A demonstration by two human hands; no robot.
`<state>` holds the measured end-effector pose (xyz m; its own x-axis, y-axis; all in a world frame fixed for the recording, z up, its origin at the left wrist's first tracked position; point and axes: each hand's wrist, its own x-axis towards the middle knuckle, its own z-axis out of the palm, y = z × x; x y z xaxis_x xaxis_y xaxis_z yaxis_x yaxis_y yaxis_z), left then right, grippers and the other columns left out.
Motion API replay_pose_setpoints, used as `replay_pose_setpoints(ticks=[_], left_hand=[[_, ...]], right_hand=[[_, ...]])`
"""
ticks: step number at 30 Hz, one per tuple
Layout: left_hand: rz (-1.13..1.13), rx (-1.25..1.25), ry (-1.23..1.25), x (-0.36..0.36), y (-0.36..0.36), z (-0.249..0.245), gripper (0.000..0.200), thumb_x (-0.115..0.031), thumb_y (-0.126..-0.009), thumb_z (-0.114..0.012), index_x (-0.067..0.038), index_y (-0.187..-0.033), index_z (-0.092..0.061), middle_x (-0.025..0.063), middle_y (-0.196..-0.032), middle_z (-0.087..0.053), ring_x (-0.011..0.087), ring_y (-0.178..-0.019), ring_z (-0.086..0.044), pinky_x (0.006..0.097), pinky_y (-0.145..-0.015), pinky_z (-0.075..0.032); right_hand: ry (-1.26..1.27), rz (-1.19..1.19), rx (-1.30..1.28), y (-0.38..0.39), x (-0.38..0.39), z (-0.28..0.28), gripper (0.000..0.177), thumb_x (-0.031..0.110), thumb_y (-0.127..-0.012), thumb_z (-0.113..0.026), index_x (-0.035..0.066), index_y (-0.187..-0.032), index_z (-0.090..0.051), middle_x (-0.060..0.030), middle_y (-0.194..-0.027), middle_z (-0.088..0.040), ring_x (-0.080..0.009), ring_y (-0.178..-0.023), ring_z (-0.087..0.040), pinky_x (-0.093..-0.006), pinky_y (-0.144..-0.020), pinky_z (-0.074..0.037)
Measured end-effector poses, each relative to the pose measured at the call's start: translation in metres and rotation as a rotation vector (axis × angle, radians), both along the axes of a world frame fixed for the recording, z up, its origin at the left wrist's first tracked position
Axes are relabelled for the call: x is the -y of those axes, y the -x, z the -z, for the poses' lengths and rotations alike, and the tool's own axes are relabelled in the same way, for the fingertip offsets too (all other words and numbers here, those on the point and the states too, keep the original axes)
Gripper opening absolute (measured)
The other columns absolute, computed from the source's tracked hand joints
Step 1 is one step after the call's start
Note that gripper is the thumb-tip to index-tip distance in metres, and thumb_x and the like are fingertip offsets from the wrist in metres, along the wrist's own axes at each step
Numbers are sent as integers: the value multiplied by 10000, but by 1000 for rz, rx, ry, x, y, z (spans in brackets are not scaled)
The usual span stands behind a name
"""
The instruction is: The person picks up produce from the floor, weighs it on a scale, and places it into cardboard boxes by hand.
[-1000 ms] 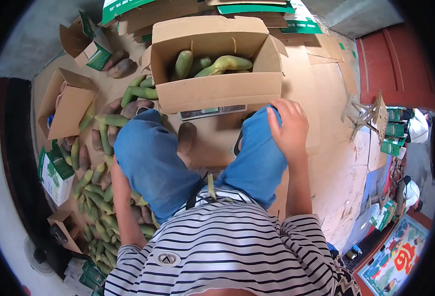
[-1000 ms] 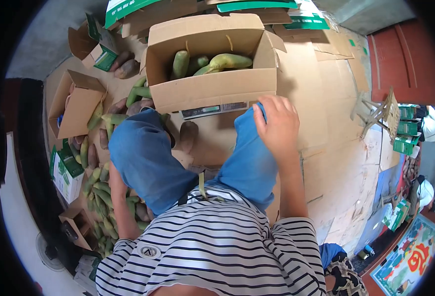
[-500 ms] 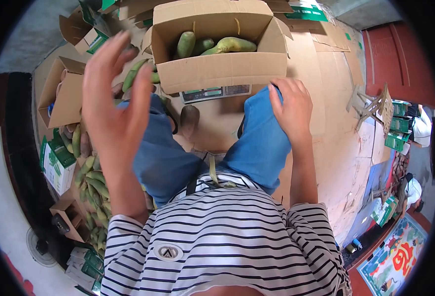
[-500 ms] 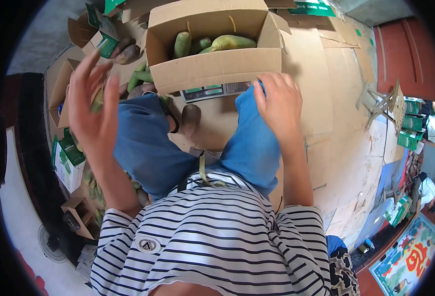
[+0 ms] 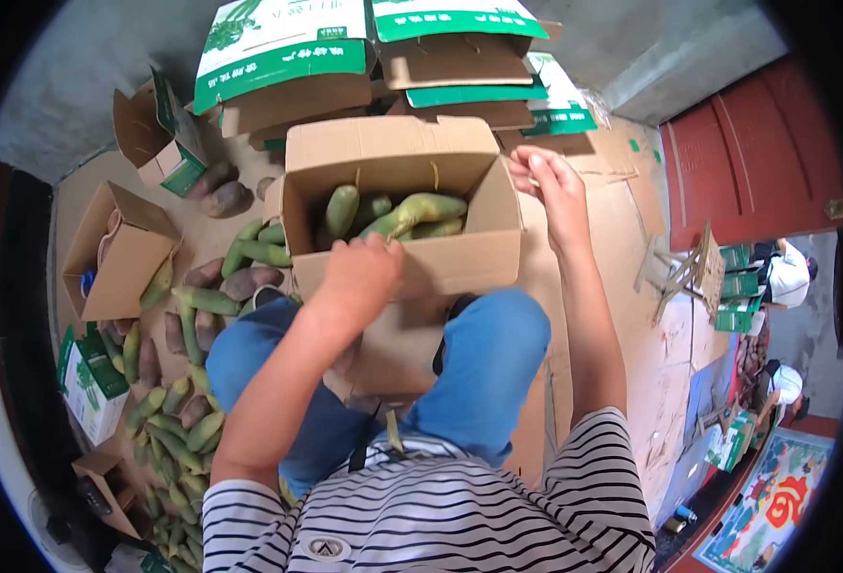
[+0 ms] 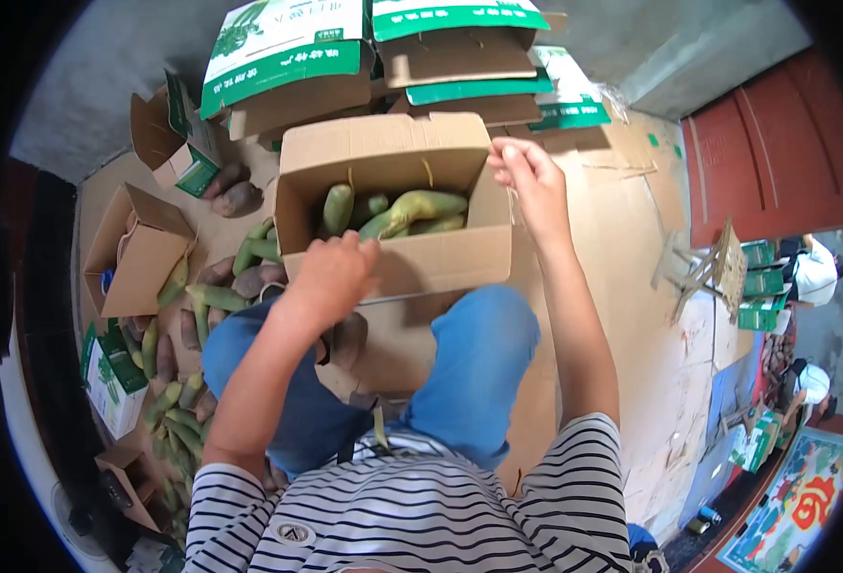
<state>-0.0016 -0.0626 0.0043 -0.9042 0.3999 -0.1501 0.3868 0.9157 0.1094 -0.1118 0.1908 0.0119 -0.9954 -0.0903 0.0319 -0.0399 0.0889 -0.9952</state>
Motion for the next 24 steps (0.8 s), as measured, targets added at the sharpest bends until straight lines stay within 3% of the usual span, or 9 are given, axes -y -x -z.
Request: replay_pose_setpoints(ticks=[4,7,10,14,16,17,18,21,24], left_hand=[[-15,-39,-14,-4,0,6,427,-314,-769,-700,-57,-1083,-568,102,-926,-587,250,-855,-613,375,-728,-463],[-62,9,101,-4,-2,7,479,-321,-757,-707,-47,-1121,-561,104,-952,-584,258,-877,-605,380,-755,-461],[-22,-127,42,-5,-6,10,490,-327,-748,-707,-42,-1119,-562,117,-978,-584,273,-878,-603,380,-769,-460],[-41,-12,22,-7,-7,9,499,-306,-722,-706,-36,-1116,-562,127,-1006,-583,275,-896,-596,388,-802,-455],[-45,-24,13,-5,-9,10,512,-307,-726,-691,-32,-1138,-560,134,-1024,-584,269,-896,-592,395,-813,-453],[-41,-34,21,-4,-9,6,516,-309,-731,-686,-31,-1147,-558,136,-1029,-584,267,-895,-591,396,-814,-453],[-37,-45,32,-4,-8,3,520,-311,-737,-680,-30,-1156,-556,139,-1035,-585,265,-894,-590,397,-816,-452],[-24,-27,48,-1,-9,7,549,-317,-751,-665,-25,-1200,-542,138,-1049,-581,267,-918,-582,403,-827,-452],[-26,7,52,1,-5,7,542,-307,-761,-656,-25,-1209,-539,138,-1054,-581,273,-942,-578,408,-848,-450]], right_hand=[[181,81,102,97,36,22,272,217,-933,-546,-7,-1070,-616,-66,-986,-645,-121,-881,-629,-246,-739,-523],[320,136,188,165,62,41,244,226,-905,-584,10,-1014,-614,-66,-916,-634,-152,-828,-632,-280,-734,-532],[443,200,263,233,87,63,238,230,-889,-607,11,-981,-595,-80,-895,-616,-194,-843,-627,-326,-740,-540],[510,311,328,296,124,74,521,287,-850,-674,-60,-1194,-492,-220,-1201,-530,-331,-1072,-570,-447,-893,-504],[609,355,404,326,137,82,641,296,-840,-690,-55,-1301,-414,-260,-1341,-411,-388,-1211,-466,-486,-948,-460],[675,381,435,340,142,87,646,309,-842,-689,26,-1348,-405,-246,-1392,-360,-402,-1259,-411,-499,-994,-413],[634,361,457,349,144,90,607,327,-854,-675,120,-1361,-414,-183,-1424,-349,-374,-1259,-415,-499,-1017,-384],[688,322,511,366,142,90,373,339,-881,-644,256,-1220,-512,-39,-1253,-503,-276,-1103,-514,-504,-1008,-372],[788,456,388,385,128,97,296,159,-931,-553,122,-1221,-503,-89,-1164,-572,-274,-976,-609,-483,-826,-522]])
